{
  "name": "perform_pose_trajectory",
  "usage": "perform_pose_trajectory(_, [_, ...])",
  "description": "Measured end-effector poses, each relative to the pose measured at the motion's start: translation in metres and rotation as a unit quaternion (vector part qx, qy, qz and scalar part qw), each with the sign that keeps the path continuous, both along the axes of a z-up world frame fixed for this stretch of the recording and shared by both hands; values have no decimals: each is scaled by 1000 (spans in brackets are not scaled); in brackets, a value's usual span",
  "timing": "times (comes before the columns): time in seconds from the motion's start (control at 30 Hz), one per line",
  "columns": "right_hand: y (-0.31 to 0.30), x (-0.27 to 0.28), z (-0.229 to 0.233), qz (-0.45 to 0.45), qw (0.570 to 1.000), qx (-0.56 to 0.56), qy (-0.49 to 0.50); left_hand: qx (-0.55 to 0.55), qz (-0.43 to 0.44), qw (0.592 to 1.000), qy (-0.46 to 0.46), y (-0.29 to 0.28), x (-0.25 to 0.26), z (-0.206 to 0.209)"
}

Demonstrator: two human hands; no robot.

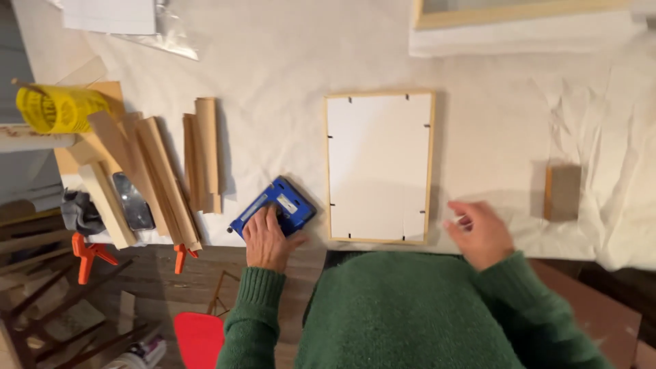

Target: The recorder uses a staple gun and wooden blocks to secure backing boards into wooden frames for several pieces of artwork.

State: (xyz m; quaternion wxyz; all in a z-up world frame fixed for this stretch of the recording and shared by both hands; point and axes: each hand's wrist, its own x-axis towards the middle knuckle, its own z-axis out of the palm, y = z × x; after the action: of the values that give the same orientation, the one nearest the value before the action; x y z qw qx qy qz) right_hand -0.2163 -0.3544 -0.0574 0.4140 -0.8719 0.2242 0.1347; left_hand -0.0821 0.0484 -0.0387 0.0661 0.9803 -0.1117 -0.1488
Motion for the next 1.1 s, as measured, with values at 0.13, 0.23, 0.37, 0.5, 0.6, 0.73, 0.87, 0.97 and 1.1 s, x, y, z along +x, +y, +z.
perform_pose_trajectory(0.13, [22, 18, -19, -9, 999, 33, 24, -100, 0, 995, -30, -34, 7, 8])
perform_pose_trajectory(0.23, [33, 32, -18, -24, 999, 37, 12, -222, 55, 973, 46, -76, 18, 5])
perform_pose_trajectory(0.37, [39, 43, -37, -110, 992, 52, 12, -287, 83, 953, 43, -114, 43, -37])
perform_pose_trajectory(0.5, [28, 36, -53, -171, 982, 77, 10, -326, 158, 924, 119, -117, 52, -44])
perform_pose_trajectory(0.6, [27, 58, -19, -219, 967, 132, 18, -470, 272, 805, 242, -107, 61, -45])
perform_pose_trajectory(0.73, [44, 102, 88, -184, 980, 74, -26, -585, 370, 624, 363, -104, 84, -11])
perform_pose_trajectory(0.87, [97, 129, 177, 107, 957, -133, -236, -686, 477, 352, 422, -115, 106, 12])
perform_pose_trajectory(0.97, [124, 143, 206, 257, 898, -125, -334, -824, 341, 272, 361, -121, 103, 2])
perform_pose_trajectory(1.1, [105, 128, 147, 89, 970, -101, -202, -836, 318, 277, 350, -96, 129, 54])
